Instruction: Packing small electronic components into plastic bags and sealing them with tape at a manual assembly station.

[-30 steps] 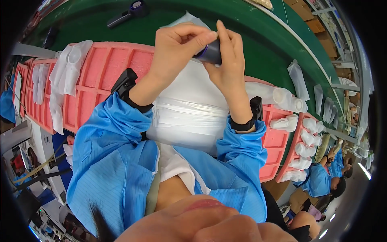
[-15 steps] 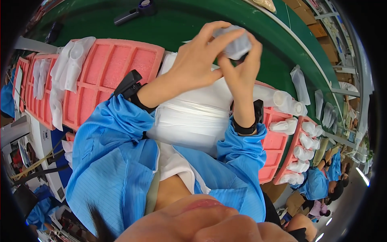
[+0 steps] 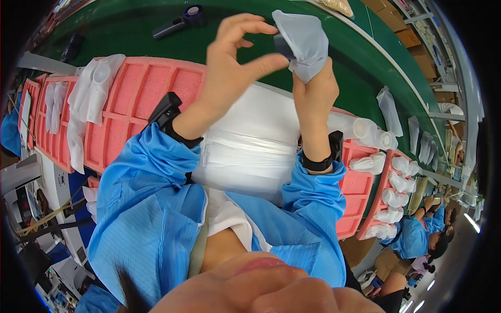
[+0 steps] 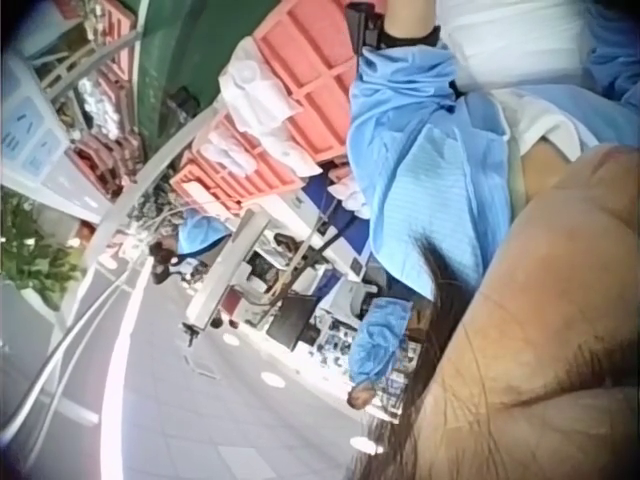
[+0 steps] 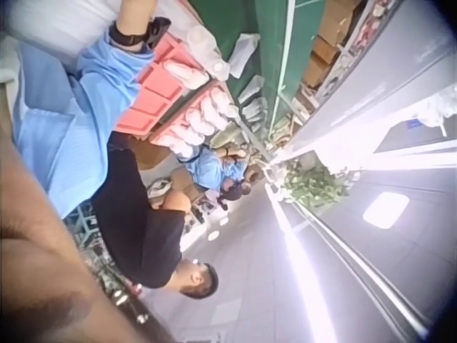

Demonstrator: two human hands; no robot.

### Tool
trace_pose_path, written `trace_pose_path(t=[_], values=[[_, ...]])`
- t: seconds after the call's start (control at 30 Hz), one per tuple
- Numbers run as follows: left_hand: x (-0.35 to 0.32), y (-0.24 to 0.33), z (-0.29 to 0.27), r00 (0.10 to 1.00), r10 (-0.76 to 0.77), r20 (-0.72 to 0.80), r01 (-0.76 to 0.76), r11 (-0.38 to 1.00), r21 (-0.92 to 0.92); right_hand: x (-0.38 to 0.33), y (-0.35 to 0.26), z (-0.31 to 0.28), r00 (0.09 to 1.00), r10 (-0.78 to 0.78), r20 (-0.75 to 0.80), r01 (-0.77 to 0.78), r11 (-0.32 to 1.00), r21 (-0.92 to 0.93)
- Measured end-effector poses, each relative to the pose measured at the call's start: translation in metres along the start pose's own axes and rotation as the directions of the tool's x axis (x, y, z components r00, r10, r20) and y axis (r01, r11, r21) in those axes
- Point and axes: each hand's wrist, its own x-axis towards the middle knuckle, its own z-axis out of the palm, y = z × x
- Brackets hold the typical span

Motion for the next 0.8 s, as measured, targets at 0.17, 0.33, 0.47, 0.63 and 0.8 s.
trace_pose_path(t=[0.17, 0.33, 0.47, 0.63, 0.8], values=[[-0.009, 0.006, 0.008, 0.948, 0.295, 0.12, -0.317, 0.914, 0.253, -0.005, -0.005, 0.003, 1.0, 0.001, 0.03, 0.0, 0.999, -0.037], [-0.007, 0.002, 0.0, 0.957, 0.228, 0.182, -0.291, 0.74, 0.606, -0.004, -0.007, -0.001, 0.976, 0.177, 0.127, -0.214, 0.879, 0.427], [0.024, -0.045, -0.031, 0.995, 0.064, 0.081, -0.089, 0.93, 0.355, -0.001, 0.0, -0.015, 0.766, 0.078, 0.638, -0.554, 0.582, 0.595], [0.066, -0.067, -0.046, 0.976, -0.214, 0.039, 0.182, 0.901, 0.394, 0.014, 0.044, -0.005, 0.711, 0.162, 0.685, -0.511, 0.788, 0.344], [0.1, -0.131, -0.097, 0.985, -0.054, -0.163, 0.172, 0.34, 0.925, 0.004, 0.095, 0.03, 0.846, 0.446, 0.293, -0.218, 0.789, -0.574]])
